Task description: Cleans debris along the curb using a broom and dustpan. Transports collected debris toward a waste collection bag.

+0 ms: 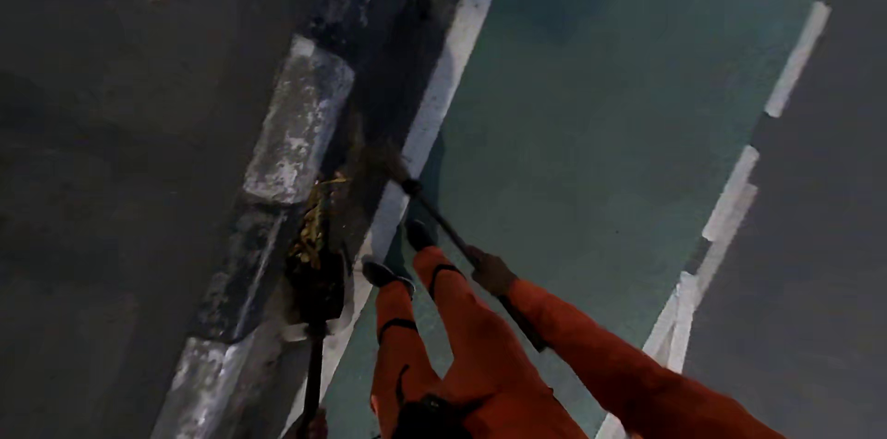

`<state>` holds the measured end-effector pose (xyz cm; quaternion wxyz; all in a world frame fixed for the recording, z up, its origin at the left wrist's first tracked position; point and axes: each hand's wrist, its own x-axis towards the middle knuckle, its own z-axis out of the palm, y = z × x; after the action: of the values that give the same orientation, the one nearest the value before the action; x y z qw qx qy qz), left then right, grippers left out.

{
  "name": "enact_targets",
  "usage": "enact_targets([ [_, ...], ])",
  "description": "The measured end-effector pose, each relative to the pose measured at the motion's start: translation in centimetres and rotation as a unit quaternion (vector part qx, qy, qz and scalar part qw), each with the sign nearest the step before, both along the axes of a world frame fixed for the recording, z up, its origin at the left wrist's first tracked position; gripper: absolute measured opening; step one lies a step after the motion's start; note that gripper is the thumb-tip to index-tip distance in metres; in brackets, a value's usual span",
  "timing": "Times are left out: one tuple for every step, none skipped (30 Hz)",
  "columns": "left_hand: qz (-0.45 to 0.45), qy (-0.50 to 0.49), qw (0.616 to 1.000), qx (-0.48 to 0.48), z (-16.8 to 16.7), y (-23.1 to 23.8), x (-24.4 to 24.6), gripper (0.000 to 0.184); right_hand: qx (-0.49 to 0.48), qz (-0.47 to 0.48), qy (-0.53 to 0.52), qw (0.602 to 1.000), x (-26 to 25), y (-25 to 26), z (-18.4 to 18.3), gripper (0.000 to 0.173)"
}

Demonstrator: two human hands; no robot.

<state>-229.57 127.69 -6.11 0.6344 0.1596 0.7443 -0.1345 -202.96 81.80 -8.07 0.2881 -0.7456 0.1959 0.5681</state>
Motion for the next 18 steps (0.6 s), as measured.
enact_targets([
  [-0.004,-0.003,1.000,0.000,0.1,0.4,-0.2,0.033,-0.018,0.005,-0.007,1.000,2.2,1.2,-1.0,0.071],
  [-0.001,-0.009,1.000,-0.004,0.1,0.9,-0.3,0.036,-0.031,0.006,-0.016,0.999,4.6,2.5,-2.5,0.069],
  [0.006,-0.015,1.000,-0.016,0.1,1.6,-0.5,0.039,-0.039,0.003,-0.034,0.999,6.8,3.8,-4.5,0.067],
  [0.021,-0.022,0.999,-0.034,0.0,2.5,-0.8,0.039,-0.048,-0.002,-0.053,0.997,8.9,5.4,-6.5,0.066],
  [0.031,-0.029,0.998,-0.048,-0.1,3.4,-1.4,0.039,-0.057,-0.007,-0.073,0.996,10.7,7.1,-8.5,0.067],
  [0.046,-0.034,0.997,-0.053,-0.3,4.3,-2.0,0.038,-0.065,-0.009,-0.081,0.995,12.4,9.1,-9.8,0.068],
  [0.052,-0.034,0.997,-0.050,-0.2,5.2,-2.3,0.036,-0.073,-0.004,-0.081,0.994,13.4,11.4,-10.7,0.071],
  [0.052,-0.024,0.997,-0.043,0.0,5.8,-2.1,0.034,-0.079,0.012,-0.083,0.993,13.5,13.7,-11.9,0.073],
  [0.049,-0.007,0.998,-0.041,0.4,6.4,-1.7,0.033,-0.080,0.048,-0.085,0.992,12.6,16.1,-13.1,0.077],
  [0.051,0.009,0.998,-0.044,0.8,7.2,-1.5,0.032,-0.071,0.100,-0.084,0.989,10.4,18.6,-13.6,0.085],
  [0.051,0.018,0.997,-0.048,1.2,7.9,-1.7,0.033,-0.051,0.151,-0.077,0.984,7.1,21.0,-13.0,0.091],
  [0.054,0.014,0.997,-0.050,1.1,8.7,-2.2,0.034,-0.037,0.196,-0.066,0.978,3.5,23.3,-12.0,0.092],
  [0.059,0.004,0.997,-0.050,1.0,9.4,-2.8,0.034,-0.035,0.236,-0.027,0.971,0.3,25.4,-10.7,0.088],
  [0.071,-0.006,0.996,-0.050,1.1,10.1,-3.6,0.034,-0.038,0.265,0.012,0.964,-2.8,27.2,-9.3,0.085],
  [0.086,-0.020,0.995,-0.056,1.0,11.0,-4.6,0.034,-0.041,0.279,0.048,0.958,-5.3,28.7,-7.8,0.083],
  [0.099,-0.042,0.992,-0.067,0.8,12.2,-5.8,0.036,-0.034,0.282,0.060,0.957,-7.4,29.6,-7.1,0.078],
  [0.114,-0.063,0.988,-0.081,0.9,13.4,-7.4,0.038,-0.019,0.283,0.061,0.957,-9.0,29.8,-6.5,0.071],
  [0.126,-0.080,0.984,-0.099,1.5,14.7,-9.7,0.040,0.002,0.280,0.058,0.958,-10.8,29.4,-5.6,0.064],
])
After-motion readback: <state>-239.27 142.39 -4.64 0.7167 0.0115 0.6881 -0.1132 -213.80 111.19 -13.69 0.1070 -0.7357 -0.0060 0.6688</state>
